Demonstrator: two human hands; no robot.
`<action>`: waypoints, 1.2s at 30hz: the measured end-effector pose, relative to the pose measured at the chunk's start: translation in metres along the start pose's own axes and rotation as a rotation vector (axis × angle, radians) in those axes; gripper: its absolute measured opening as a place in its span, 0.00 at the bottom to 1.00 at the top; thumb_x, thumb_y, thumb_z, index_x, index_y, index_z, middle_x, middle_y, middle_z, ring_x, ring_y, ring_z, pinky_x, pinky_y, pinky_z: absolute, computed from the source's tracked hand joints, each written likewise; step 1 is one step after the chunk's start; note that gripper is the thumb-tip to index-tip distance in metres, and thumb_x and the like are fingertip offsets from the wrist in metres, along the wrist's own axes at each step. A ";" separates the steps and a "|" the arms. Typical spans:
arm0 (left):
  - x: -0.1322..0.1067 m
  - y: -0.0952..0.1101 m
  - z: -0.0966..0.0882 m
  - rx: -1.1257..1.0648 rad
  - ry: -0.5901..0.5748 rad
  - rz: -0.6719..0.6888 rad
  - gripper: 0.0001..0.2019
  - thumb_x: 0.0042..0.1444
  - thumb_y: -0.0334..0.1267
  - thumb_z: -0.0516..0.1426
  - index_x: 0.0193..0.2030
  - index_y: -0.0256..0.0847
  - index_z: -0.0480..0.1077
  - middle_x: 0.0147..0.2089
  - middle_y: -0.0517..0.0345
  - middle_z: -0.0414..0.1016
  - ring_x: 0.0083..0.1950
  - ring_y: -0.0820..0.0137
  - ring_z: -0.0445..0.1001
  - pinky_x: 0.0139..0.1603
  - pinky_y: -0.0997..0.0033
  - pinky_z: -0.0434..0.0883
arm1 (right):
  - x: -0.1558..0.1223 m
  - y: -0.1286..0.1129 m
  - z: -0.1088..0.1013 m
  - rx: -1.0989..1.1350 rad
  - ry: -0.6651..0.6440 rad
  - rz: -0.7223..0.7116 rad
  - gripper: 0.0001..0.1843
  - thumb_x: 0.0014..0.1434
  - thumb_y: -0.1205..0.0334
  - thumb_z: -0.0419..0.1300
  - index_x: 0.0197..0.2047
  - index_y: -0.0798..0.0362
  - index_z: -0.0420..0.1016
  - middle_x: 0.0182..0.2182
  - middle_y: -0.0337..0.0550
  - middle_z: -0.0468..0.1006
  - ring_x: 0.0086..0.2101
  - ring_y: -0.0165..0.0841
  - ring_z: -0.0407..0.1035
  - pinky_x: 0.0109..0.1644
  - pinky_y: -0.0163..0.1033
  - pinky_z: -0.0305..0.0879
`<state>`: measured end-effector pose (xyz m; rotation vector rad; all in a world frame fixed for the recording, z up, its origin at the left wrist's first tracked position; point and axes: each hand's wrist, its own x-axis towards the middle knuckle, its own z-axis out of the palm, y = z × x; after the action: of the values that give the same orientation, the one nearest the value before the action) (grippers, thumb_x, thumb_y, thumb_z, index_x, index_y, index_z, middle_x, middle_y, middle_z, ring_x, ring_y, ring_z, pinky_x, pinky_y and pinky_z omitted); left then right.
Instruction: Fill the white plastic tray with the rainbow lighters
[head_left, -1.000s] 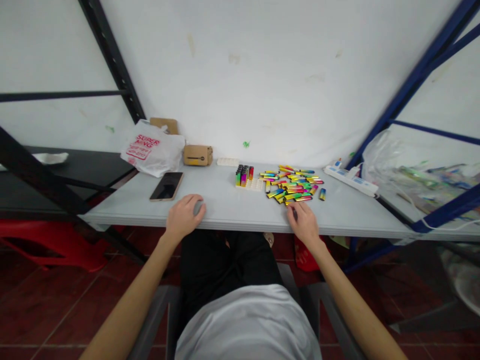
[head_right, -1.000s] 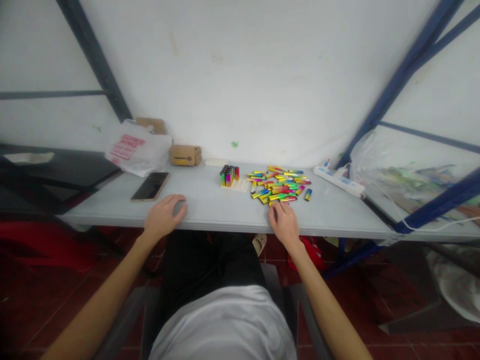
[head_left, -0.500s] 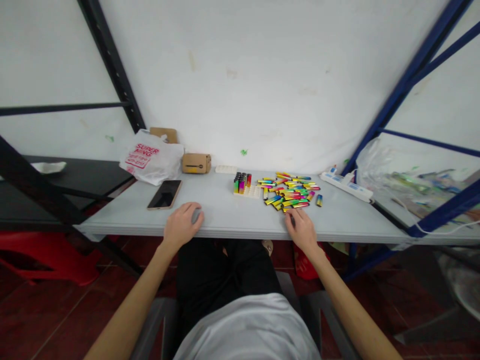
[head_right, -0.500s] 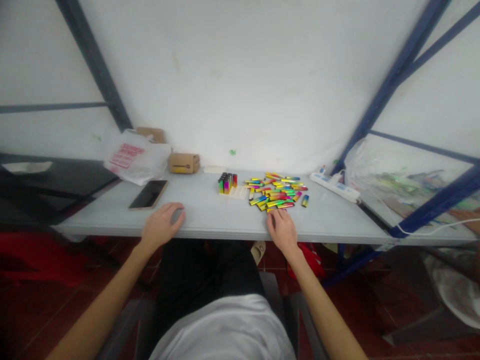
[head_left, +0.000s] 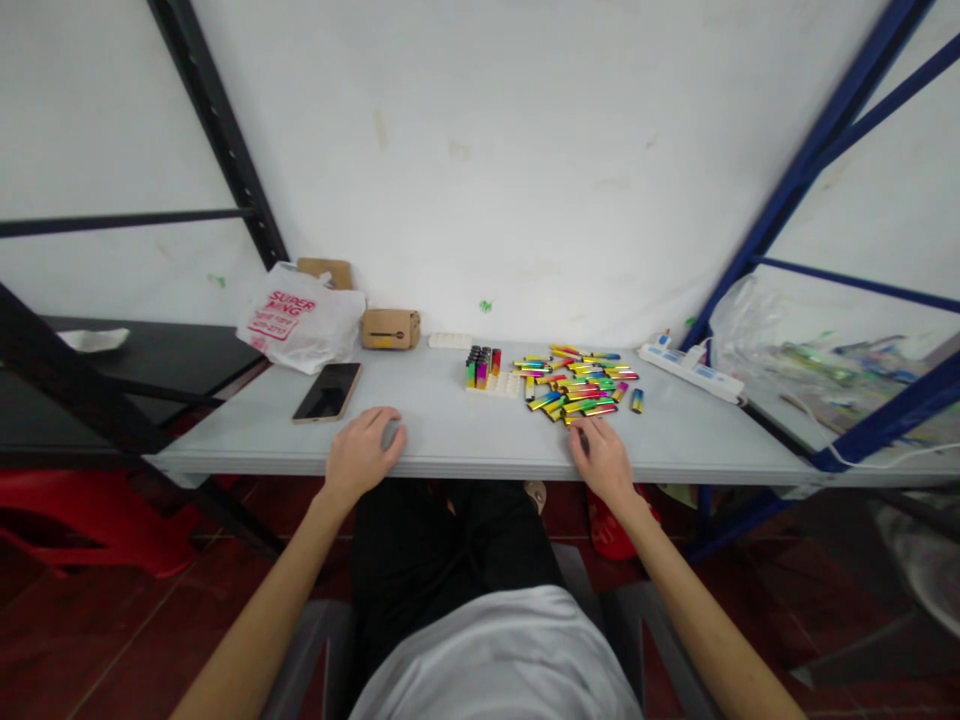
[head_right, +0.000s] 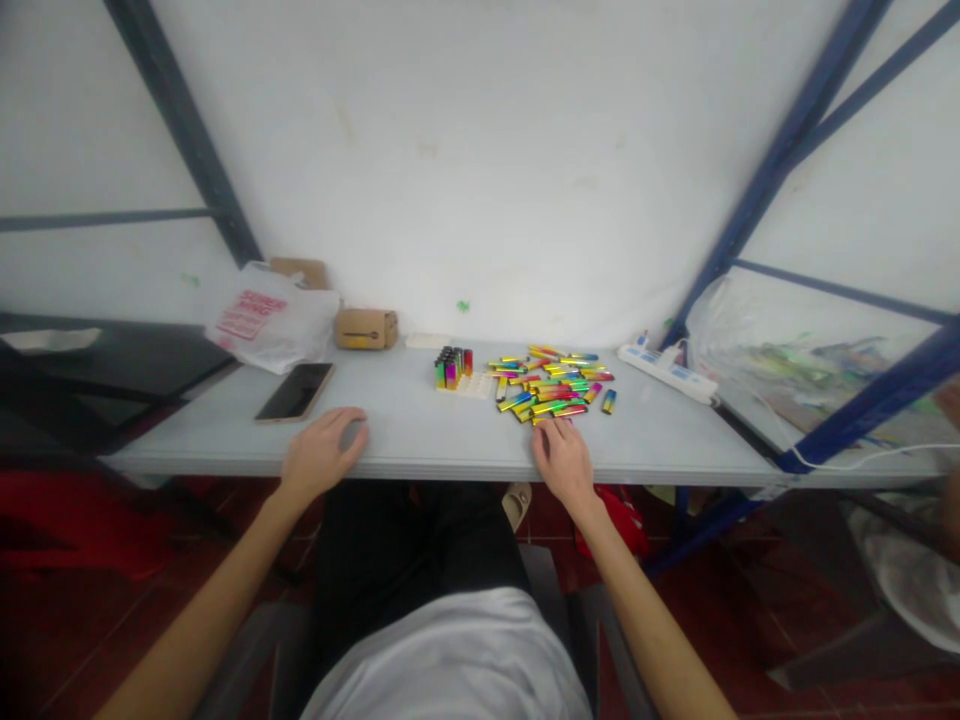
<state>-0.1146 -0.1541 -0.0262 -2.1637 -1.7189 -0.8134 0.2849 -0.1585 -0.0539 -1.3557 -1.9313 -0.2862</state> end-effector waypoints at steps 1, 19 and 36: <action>0.000 0.000 0.000 0.001 0.001 0.002 0.12 0.65 0.43 0.49 0.47 0.43 0.70 0.51 0.51 0.78 0.51 0.58 0.76 0.50 0.61 0.70 | 0.000 0.000 0.000 -0.001 -0.001 0.000 0.09 0.68 0.63 0.50 0.43 0.52 0.71 0.38 0.49 0.76 0.42 0.42 0.68 0.48 0.46 0.64; -0.001 0.000 -0.001 -0.012 0.002 0.009 0.13 0.65 0.43 0.49 0.47 0.43 0.70 0.50 0.50 0.78 0.51 0.58 0.75 0.52 0.60 0.70 | 0.000 -0.001 0.000 -0.004 0.009 -0.007 0.09 0.68 0.63 0.50 0.42 0.51 0.71 0.37 0.49 0.76 0.41 0.42 0.69 0.48 0.46 0.64; 0.000 -0.001 0.001 0.002 -0.004 -0.001 0.13 0.65 0.43 0.49 0.47 0.42 0.70 0.51 0.51 0.78 0.50 0.58 0.76 0.51 0.61 0.69 | 0.000 -0.001 0.000 -0.022 0.000 -0.010 0.09 0.68 0.63 0.50 0.42 0.52 0.71 0.37 0.48 0.75 0.41 0.42 0.68 0.48 0.45 0.63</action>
<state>-0.1159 -0.1538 -0.0270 -2.1650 -1.7221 -0.8080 0.2841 -0.1591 -0.0539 -1.3607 -1.9409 -0.3131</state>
